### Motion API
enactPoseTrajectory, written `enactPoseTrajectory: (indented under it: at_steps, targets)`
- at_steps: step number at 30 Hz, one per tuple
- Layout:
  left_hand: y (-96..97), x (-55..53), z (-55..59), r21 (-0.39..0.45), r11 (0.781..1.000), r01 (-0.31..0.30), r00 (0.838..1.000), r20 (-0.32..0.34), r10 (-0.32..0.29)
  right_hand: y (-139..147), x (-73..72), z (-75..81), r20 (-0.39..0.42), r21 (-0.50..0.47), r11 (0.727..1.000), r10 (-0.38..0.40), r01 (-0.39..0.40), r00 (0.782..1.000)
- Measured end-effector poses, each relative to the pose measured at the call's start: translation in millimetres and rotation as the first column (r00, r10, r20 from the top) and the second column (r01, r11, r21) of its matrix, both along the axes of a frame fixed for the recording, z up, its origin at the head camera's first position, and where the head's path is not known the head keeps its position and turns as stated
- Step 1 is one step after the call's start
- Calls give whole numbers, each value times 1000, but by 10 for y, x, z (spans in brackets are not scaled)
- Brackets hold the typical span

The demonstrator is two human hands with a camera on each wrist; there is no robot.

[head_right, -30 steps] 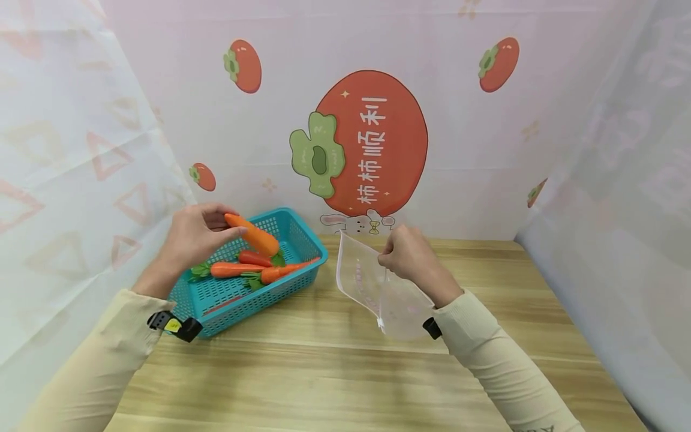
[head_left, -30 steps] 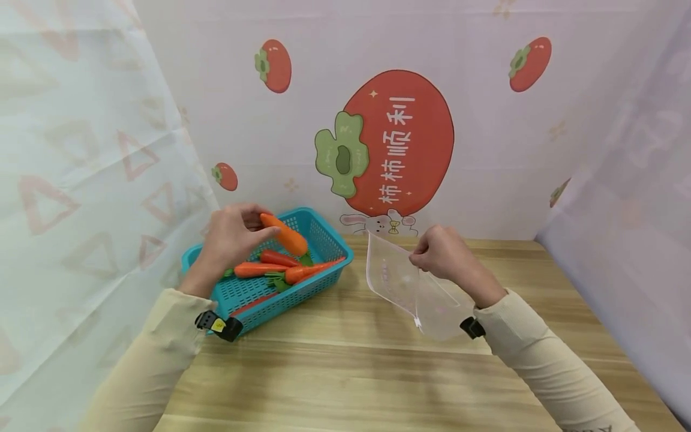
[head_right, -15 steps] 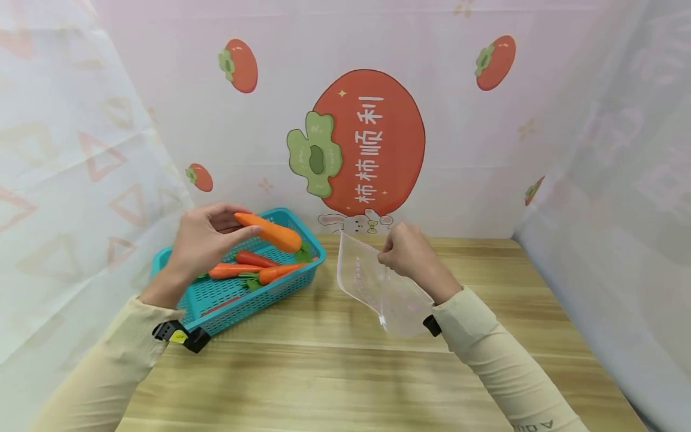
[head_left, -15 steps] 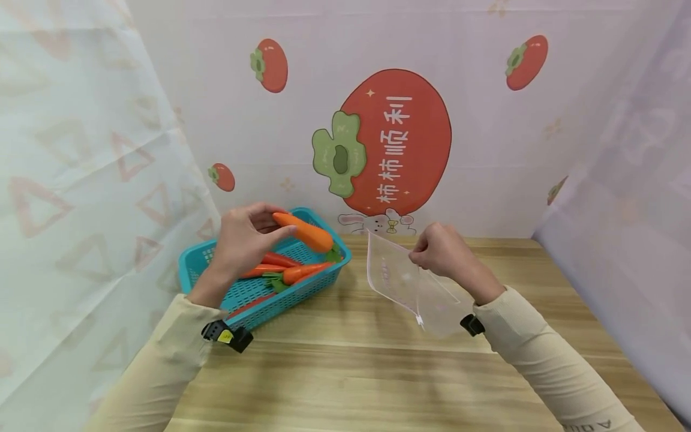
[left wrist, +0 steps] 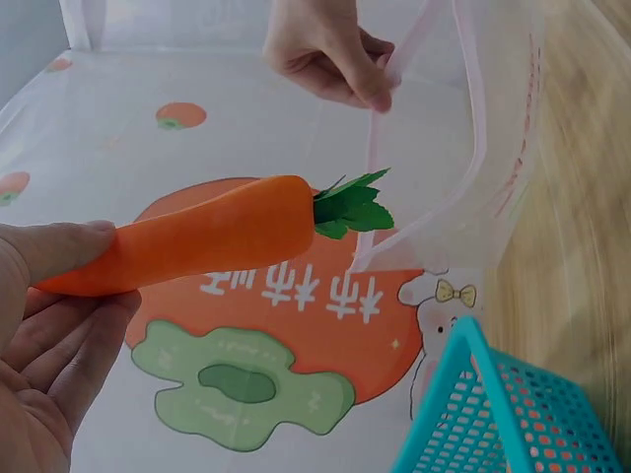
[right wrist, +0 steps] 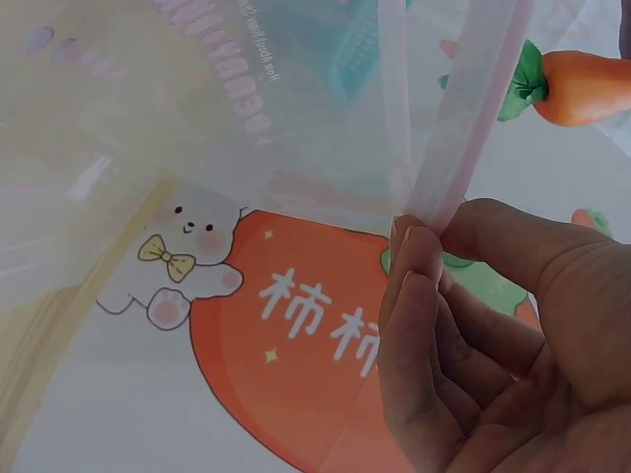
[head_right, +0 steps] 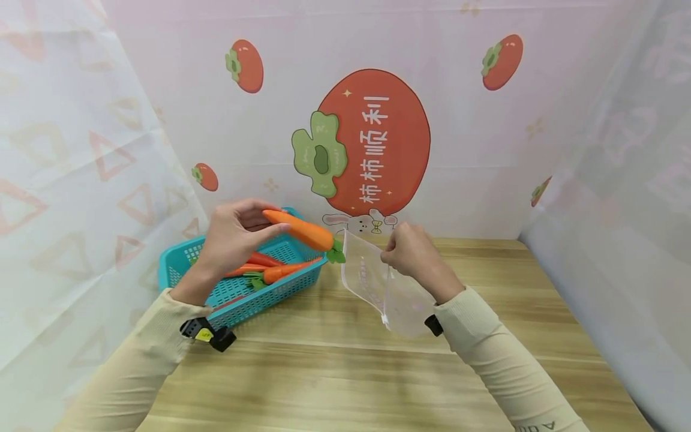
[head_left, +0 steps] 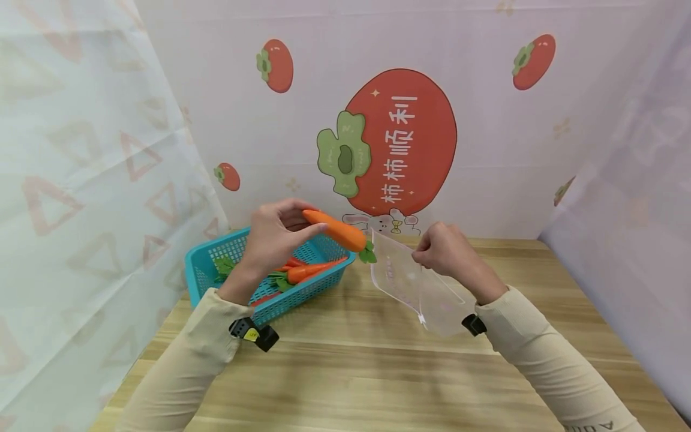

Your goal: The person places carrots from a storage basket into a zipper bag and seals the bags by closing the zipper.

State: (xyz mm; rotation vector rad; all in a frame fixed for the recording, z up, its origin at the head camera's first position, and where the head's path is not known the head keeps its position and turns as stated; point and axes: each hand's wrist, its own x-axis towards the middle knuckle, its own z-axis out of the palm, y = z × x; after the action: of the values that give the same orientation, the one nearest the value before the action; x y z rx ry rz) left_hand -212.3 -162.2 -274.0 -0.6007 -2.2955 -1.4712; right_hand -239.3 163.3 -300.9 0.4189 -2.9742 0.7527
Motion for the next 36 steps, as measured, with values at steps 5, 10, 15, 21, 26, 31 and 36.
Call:
enactPoseTrajectory:
  at_steps: [5,10,15,21,26,31,36]
  targets:
    - [133,-15,-85,8,1000,26,1000,-9,-26,0,18,21,10,2,1000,2,-2,1000]
    - [272,-20,-204,-7,999,39,999,-10,-39,9,31,22,11,1,1000,9,-9,1000]
    - [407,-21,-306,-19,999,50,999,-8,-50,10,41,33,11,-1,1000,5,-5,1000]
    - [543,-33,-429,-46,997,65,998,-11,-65,2,57,50,31,-6,1000,-7,7,999]
    - [633,-35,-524,-58,995,75,997,-6,-75,6,68,57,48,-3,1000,-13,13,999]
    - [708,-40,-605,-85,995,60,998,-11,-61,9,78,75,37,0,1000,-17,17,999]
    - [776,-41,-671,-101,994,51,998,-19,-54,14,83,88,-2,4,1000,-6,6,1000]
